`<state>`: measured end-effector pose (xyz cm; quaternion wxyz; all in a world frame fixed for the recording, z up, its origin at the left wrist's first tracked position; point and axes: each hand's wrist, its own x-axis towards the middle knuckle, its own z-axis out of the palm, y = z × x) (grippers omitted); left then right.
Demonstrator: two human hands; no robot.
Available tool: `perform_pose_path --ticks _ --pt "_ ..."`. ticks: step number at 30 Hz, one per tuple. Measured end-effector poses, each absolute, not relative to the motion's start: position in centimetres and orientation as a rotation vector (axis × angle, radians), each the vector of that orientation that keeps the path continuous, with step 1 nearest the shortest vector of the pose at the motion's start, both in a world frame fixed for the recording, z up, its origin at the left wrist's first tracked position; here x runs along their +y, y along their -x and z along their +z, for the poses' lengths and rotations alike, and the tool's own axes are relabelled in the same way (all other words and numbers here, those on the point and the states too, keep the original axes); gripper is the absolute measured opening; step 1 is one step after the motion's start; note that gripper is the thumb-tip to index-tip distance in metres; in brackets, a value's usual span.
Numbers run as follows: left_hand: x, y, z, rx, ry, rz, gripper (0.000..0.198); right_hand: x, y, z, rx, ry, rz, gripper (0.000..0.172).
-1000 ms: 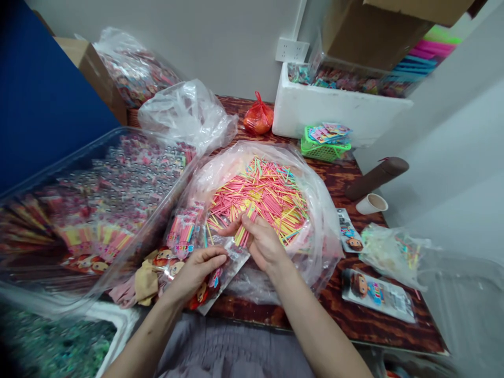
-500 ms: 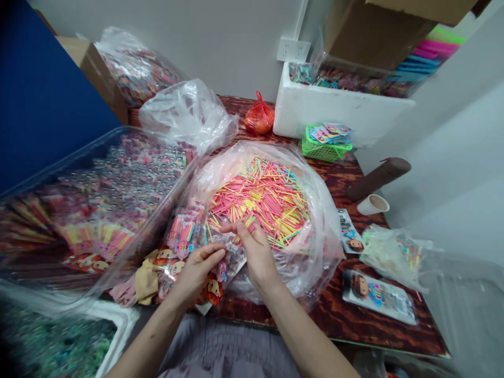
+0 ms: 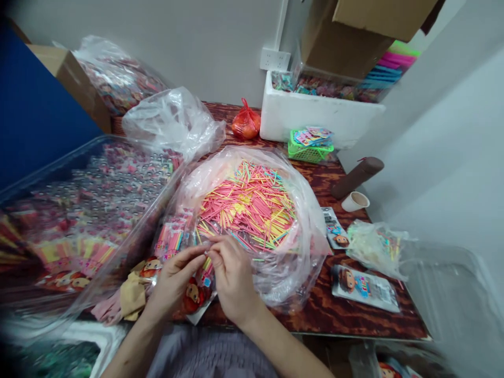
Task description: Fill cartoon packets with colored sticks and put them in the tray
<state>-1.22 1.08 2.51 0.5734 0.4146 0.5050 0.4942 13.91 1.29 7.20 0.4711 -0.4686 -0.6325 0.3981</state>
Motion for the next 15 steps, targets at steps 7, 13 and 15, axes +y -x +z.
perform_pose_path --ticks 7,13,15 --pt "0.5 1.4 2.7 1.155 -0.866 1.179 0.021 1.2 -13.6 7.8 -1.629 1.109 0.996 0.013" --pt "0.4 3.3 4.0 1.212 -0.722 1.218 0.030 2.1 -16.3 6.5 -1.535 1.040 1.307 0.030" --pt "1.0 4.7 4.5 1.274 -0.705 1.294 0.032 3.3 -18.8 4.9 -1.620 1.304 1.028 0.019"
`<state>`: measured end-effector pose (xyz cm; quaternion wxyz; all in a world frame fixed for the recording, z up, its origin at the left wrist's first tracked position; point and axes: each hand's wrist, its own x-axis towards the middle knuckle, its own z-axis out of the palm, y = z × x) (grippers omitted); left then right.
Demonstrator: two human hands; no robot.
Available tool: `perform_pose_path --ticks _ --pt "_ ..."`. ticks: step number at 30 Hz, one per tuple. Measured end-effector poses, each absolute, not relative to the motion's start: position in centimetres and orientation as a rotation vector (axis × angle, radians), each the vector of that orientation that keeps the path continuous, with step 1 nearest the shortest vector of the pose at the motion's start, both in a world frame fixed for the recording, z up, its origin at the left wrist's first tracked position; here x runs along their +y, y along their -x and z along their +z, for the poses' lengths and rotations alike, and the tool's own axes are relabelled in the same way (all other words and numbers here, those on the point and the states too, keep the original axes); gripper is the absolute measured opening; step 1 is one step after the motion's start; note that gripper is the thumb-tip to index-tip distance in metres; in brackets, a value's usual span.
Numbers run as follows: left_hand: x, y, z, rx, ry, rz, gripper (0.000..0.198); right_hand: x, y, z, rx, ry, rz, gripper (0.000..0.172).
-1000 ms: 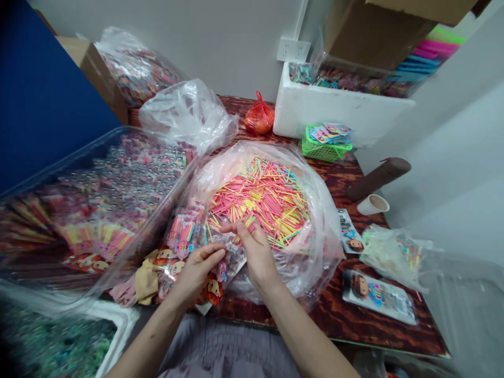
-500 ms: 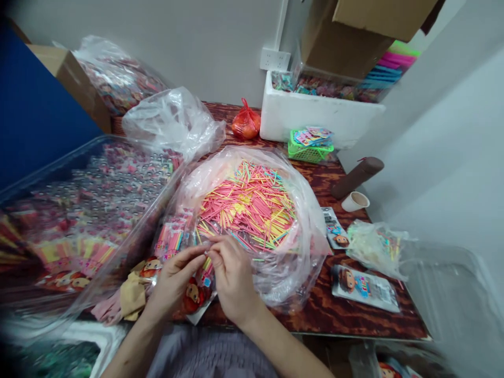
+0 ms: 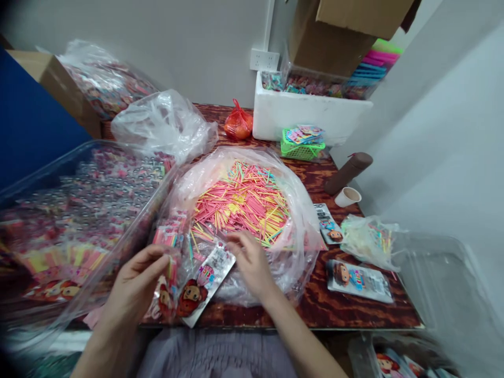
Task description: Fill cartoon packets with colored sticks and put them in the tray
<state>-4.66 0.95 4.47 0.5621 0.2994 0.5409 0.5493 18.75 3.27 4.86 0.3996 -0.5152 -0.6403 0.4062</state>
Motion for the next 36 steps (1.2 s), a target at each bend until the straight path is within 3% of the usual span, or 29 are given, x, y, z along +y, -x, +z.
perform_pose_path --ticks 4,9,16,24,29,36 --pt "3.0 6.9 3.8 1.453 -0.834 1.383 0.030 6.0 -23.5 1.5 -1.904 1.909 0.273 0.014" --pt "5.4 7.2 0.5 2.093 -1.390 1.230 0.025 7.6 -24.0 0.0 -2.098 2.060 -0.083 0.012" --pt "6.0 6.5 -1.2 2.373 -1.595 1.097 0.052 11.0 -20.8 0.2 -2.194 2.065 -0.248 0.018" --pt "4.9 7.0 -0.2 2.262 -1.573 1.048 0.060 13.9 -19.6 0.1 -2.333 2.121 -0.272 0.022" --pt "4.0 6.8 0.6 2.227 -1.673 1.044 0.059 14.0 -19.3 0.7 -2.388 2.115 -0.230 0.025" --pt "2.7 6.6 1.8 2.103 -1.938 1.071 0.044 14.3 -21.3 1.5 -2.319 2.163 0.040 0.023"
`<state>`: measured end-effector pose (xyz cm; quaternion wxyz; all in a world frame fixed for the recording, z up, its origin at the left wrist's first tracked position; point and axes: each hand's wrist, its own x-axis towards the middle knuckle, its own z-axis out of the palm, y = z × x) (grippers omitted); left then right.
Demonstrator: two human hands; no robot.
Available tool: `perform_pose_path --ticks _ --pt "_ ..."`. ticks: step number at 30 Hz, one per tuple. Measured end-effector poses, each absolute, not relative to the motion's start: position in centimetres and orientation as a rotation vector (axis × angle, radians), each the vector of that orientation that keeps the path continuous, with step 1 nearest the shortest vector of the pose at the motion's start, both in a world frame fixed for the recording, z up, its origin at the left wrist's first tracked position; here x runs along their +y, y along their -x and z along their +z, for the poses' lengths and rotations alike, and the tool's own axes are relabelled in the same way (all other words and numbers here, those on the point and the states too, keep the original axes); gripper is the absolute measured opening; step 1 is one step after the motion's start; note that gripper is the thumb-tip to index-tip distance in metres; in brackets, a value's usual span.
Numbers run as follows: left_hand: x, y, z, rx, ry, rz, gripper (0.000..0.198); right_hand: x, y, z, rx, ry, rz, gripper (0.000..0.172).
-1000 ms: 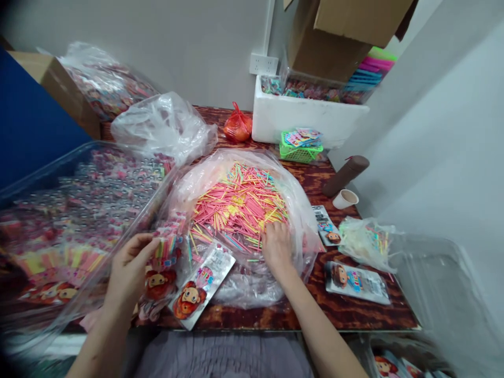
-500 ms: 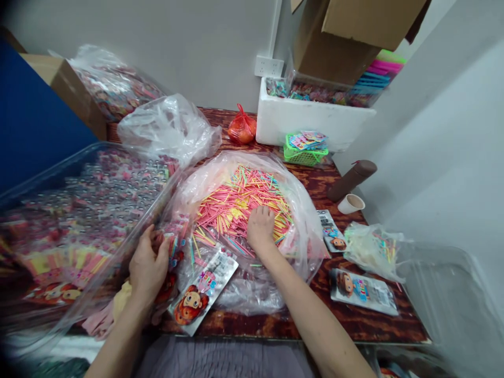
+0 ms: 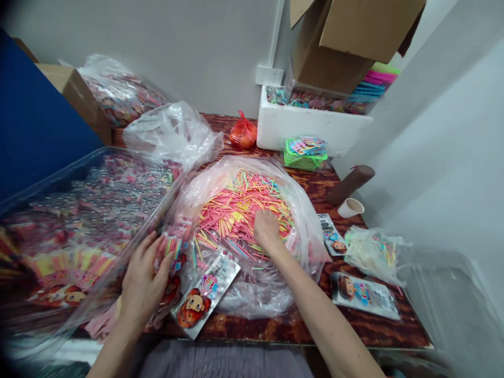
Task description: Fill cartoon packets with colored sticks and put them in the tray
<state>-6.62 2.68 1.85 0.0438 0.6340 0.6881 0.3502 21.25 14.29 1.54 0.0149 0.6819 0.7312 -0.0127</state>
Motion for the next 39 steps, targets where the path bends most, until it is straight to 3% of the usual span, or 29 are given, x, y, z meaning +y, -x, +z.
perform_pose_path --ticks 12,14,19,26,33,39 --pt "3.0 1.6 3.1 1.766 -1.998 0.989 0.036 13.4 -24.6 1.5 2.404 -2.294 -0.227 0.013" --pt "3.0 0.8 3.0 1.711 -1.978 0.967 0.035 13.5 -24.8 0.7 2.477 -2.370 -0.480 0.008" --pt "3.6 -0.4 2.6 1.621 -1.973 0.921 0.034 13.6 -25.2 -1.0 2.377 -2.589 -1.354 0.018" --pt "5.2 -1.8 2.8 1.562 -1.974 0.889 0.034 10.7 -25.0 -0.1 2.598 -2.701 -1.347 0.014" --pt "5.5 -5.6 2.7 1.312 -2.124 0.945 0.060 5.5 -21.4 -0.9 2.560 -2.358 -2.084 0.010" --pt "4.7 -6.3 1.6 1.152 -2.326 0.724 0.057 4.3 -20.8 -1.8 2.550 -2.183 -2.350 0.020"
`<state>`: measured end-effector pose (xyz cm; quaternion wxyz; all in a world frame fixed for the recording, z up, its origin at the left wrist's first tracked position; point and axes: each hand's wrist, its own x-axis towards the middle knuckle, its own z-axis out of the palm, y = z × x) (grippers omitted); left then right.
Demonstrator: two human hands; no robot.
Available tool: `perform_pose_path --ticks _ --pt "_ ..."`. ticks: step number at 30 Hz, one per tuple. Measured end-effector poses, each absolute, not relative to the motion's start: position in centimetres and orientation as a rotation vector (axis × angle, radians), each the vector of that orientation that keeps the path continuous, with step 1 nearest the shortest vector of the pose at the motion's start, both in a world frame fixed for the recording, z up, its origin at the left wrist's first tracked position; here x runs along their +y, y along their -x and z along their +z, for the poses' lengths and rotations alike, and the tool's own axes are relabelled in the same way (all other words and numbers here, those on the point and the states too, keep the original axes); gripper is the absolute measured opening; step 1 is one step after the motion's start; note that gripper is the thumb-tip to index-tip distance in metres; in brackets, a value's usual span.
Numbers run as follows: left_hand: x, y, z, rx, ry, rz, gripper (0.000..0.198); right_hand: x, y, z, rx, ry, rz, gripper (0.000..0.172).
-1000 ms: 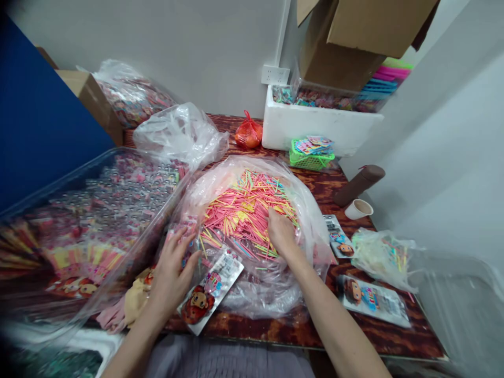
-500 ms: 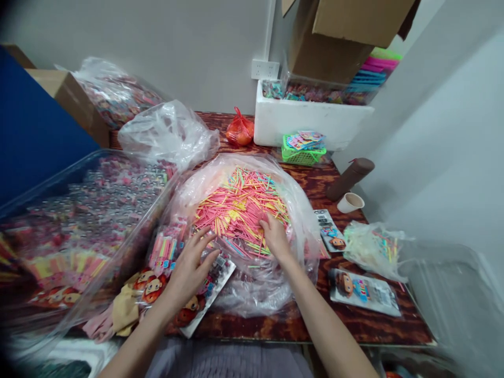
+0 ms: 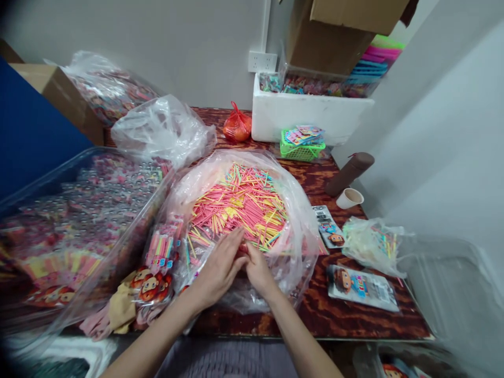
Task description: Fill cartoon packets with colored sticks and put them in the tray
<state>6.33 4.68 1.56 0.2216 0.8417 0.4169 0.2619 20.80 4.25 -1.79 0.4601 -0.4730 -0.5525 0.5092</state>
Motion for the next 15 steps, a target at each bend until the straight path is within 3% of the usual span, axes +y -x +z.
perform_pose_path --ticks 6,11,15 --pt "2.6 -2.1 1.2 1.646 -2.201 0.754 0.033 2.8 -21.8 -2.7 -1.392 1.243 1.222 0.013" --pt "0.6 -0.7 -0.8 1.851 -2.210 0.563 0.039 2.3 -21.8 -3.7 -1.428 1.226 1.171 0.016" --pt "0.2 -0.7 -1.5 1.879 -2.069 0.751 0.034 2.2 -21.8 -3.9 -1.452 1.212 1.154 0.018"
